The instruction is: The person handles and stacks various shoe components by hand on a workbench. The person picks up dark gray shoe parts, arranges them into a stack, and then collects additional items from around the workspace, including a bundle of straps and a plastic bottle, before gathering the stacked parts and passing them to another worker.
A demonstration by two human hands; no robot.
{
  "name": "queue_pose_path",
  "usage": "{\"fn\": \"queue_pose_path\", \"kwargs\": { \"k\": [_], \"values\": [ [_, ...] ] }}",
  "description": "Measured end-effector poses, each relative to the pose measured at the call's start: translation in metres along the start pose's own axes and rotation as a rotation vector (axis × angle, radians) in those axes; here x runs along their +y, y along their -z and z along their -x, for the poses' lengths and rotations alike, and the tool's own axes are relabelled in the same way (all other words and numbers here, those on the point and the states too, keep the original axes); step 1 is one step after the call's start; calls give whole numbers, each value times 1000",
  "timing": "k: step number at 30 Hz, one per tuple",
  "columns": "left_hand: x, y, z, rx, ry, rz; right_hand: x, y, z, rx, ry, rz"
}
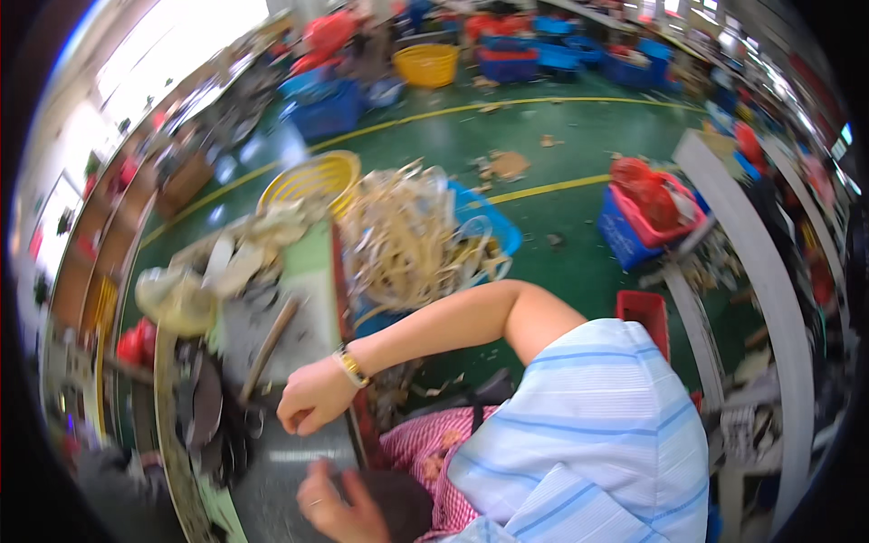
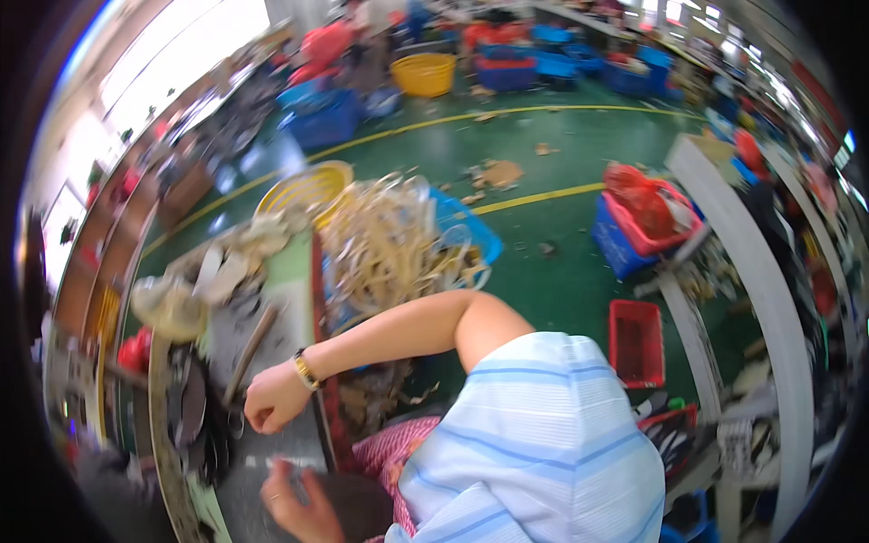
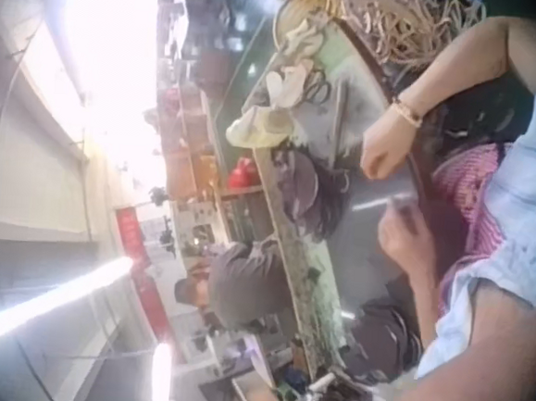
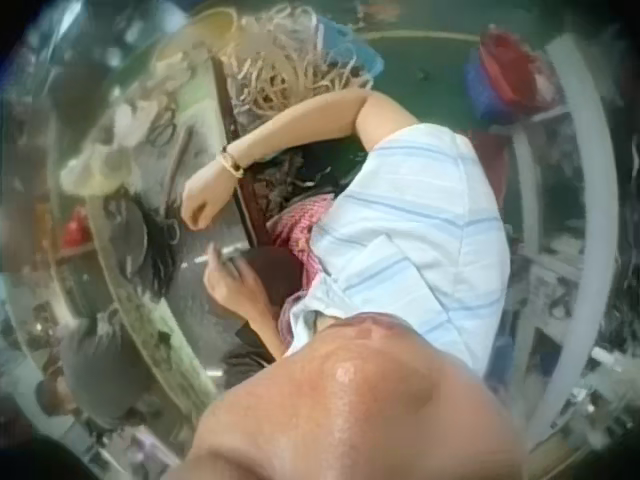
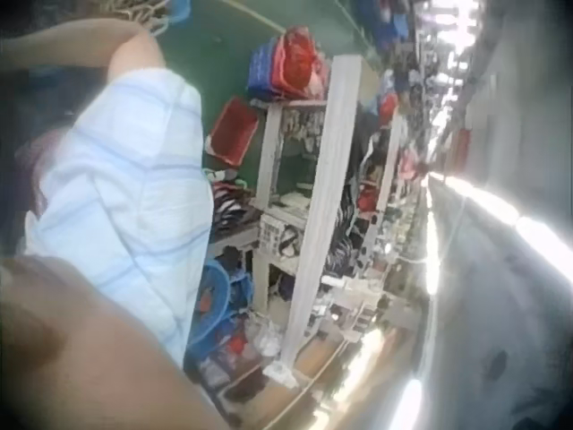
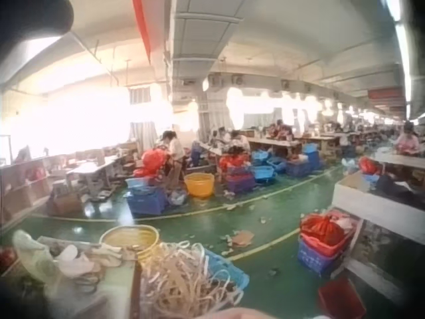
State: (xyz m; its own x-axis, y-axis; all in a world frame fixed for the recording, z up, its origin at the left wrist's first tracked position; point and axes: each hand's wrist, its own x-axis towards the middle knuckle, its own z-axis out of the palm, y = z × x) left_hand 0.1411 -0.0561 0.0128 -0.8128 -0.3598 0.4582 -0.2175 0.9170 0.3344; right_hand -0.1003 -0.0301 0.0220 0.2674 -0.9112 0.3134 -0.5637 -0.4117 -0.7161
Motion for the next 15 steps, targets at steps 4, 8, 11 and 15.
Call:
{"fn": "queue_pose_path", "kwargs": {
  "k": [4, 8, 11, 15],
  "values": [
    [-55, 3, 76, 44, 375, -375, 1, -34, -35, -96, -83, -335],
    [-35, 3, 68, 177, 671, 157, 28, -99, -93, -179, 19, -468],
    [-38, -19, 84, 411, 317, 169, 16, -116, -124, -848, -227, -338],
    [-53, -35, 82, 580, 257, -149, 30, -132, -107, -1107, -364, -304]
  ]
}}
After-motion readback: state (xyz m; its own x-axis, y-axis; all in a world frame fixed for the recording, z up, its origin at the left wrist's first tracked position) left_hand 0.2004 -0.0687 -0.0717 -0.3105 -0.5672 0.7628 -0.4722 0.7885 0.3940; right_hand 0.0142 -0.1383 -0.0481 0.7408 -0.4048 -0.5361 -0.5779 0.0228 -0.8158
